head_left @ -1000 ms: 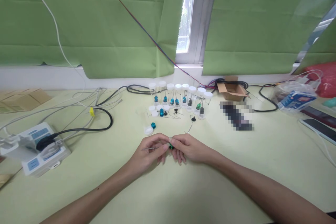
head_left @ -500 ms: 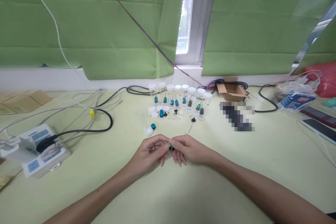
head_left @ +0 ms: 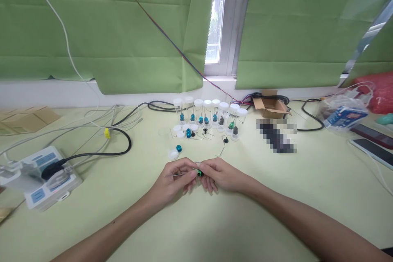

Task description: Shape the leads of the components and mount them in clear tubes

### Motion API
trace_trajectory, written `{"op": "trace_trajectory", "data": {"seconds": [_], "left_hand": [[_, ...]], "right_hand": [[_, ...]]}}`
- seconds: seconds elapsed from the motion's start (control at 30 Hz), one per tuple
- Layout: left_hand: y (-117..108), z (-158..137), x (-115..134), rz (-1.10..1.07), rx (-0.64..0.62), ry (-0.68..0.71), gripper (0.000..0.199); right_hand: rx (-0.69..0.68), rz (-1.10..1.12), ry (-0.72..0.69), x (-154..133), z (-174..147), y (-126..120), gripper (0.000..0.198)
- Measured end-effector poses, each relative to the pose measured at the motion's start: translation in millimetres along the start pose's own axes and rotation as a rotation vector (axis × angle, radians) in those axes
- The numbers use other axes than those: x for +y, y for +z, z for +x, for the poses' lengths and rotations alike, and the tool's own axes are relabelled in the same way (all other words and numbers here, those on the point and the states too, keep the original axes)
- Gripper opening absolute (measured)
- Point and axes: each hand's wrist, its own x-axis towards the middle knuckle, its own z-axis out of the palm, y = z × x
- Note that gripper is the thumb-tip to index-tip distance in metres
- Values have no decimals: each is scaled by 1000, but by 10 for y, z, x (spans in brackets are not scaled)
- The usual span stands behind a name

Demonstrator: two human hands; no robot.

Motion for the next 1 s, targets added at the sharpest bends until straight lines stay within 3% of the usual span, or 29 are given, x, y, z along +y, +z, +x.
{"op": "trace_trajectory", "data": {"seconds": [0.4, 0.73, 1.0], "left_hand": [[-28, 2, -49, -42, 65, 4, 22], [-28, -4, -56, -63, 44, 24, 19], [-33, 5, -61, -81, 70, 19, 19]], "right_hand": [[-1, 137, -56, 53, -7, -26, 33], [-6, 53, -1, 35, 5, -17, 48], [-11, 108, -37, 42, -17, -25, 33]]}}
